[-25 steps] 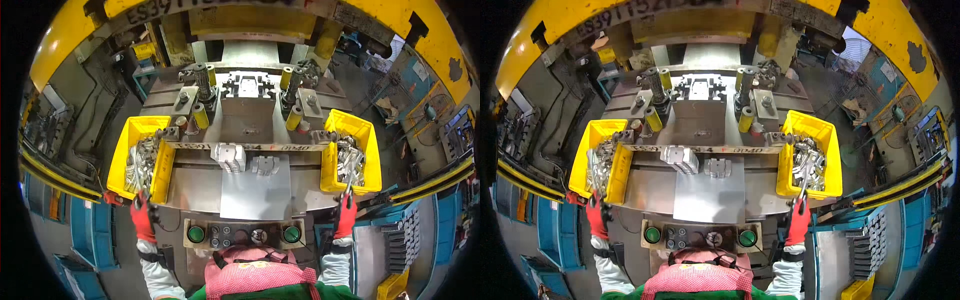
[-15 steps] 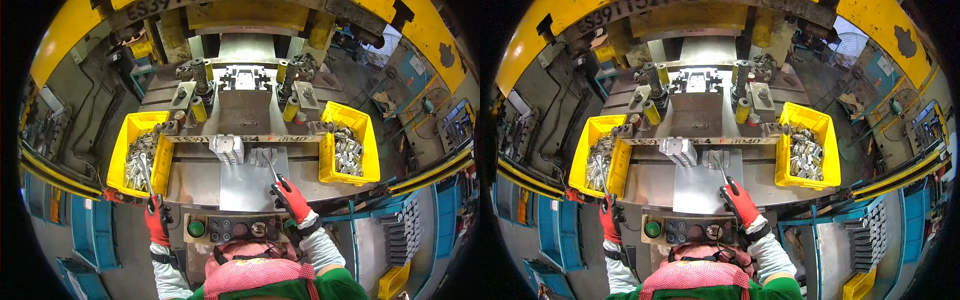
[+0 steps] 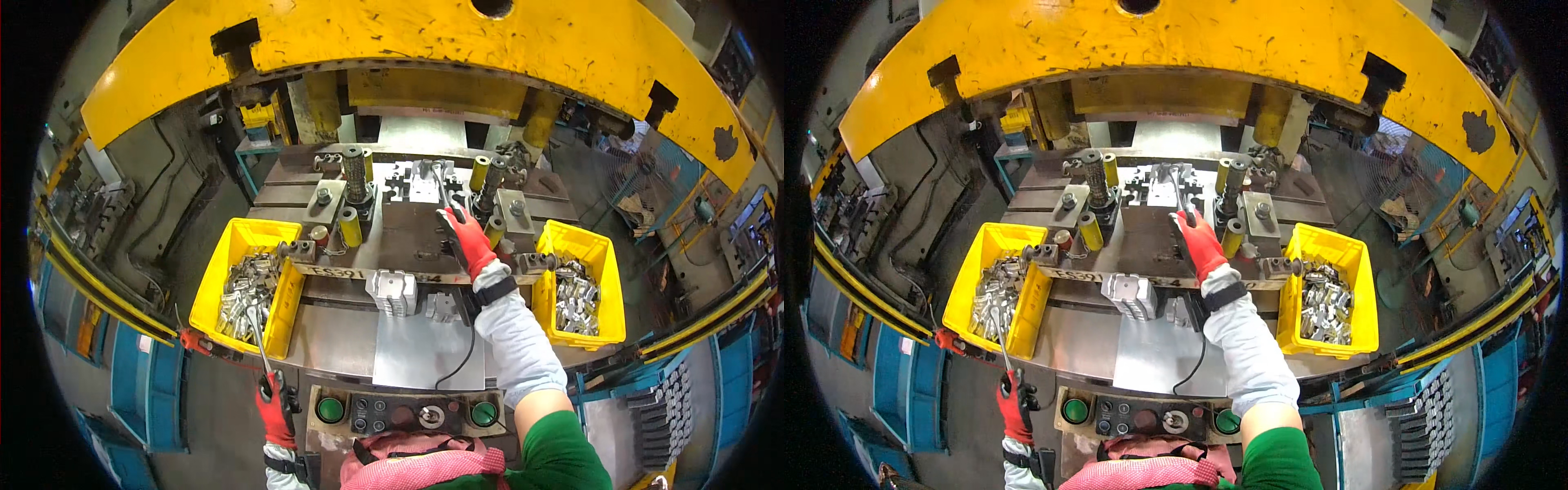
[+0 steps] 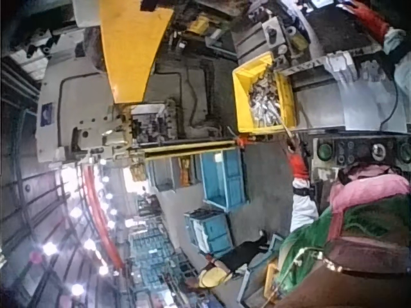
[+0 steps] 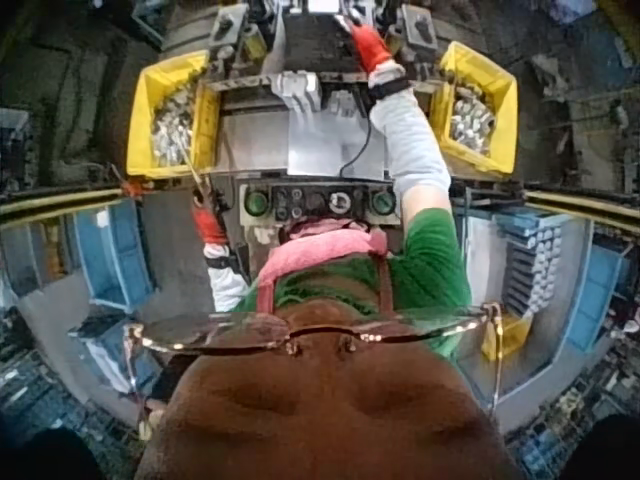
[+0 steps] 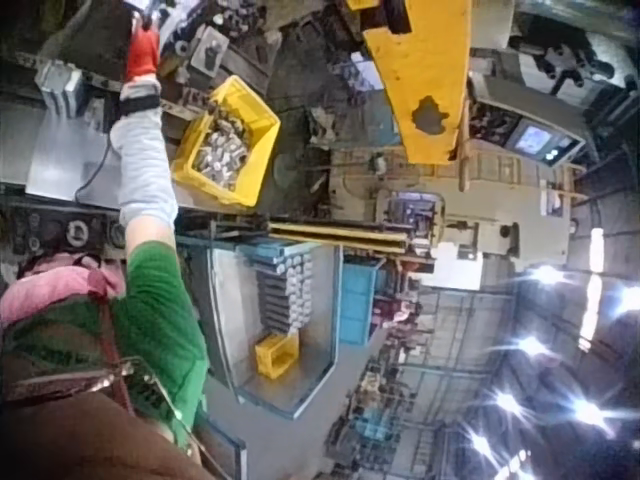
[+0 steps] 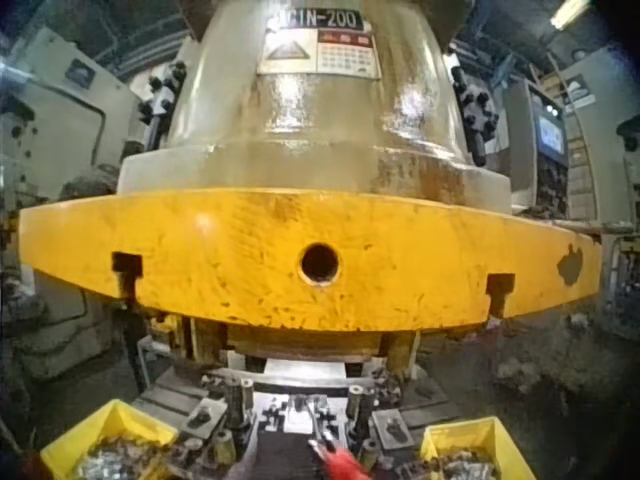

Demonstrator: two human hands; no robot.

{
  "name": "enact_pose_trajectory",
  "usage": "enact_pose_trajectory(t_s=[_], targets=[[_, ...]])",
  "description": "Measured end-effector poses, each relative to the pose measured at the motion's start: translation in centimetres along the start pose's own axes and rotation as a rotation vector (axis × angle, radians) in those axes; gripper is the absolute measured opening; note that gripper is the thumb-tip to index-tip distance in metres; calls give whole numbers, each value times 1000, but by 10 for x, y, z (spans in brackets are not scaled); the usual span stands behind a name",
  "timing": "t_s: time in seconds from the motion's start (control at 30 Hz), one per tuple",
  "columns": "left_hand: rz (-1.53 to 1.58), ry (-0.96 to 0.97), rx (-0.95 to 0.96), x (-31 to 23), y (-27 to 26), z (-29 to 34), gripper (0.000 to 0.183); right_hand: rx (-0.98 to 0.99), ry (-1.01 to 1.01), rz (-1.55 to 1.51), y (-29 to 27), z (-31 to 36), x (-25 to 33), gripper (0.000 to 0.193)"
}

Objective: Operating a metal stamping press to process small components.

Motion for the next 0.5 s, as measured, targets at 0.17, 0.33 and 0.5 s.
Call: enact_pose_trajectory(t_s=[0.17, 0.33, 0.5], targets=[[-31, -31, -135, -3, -28, 20, 27, 360, 48, -258, 9, -15, 1, 28], [-43, -9, -197, 1, -46, 31, 30, 460, 75, -465, -21, -12, 20, 25], [-10, -50, -167, 9, -34, 25, 27, 253, -102, 269, -12, -31, -13, 38]])
Point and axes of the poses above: each hand's wrist, its own z-axis away from the middle knuckle, its own y-axis out of the palm, x = y × z, the point moved 2 cm from there along -z, towards the middle knuckle, and after that the axes turned 14 degrees about z, right-handed, at the moved point
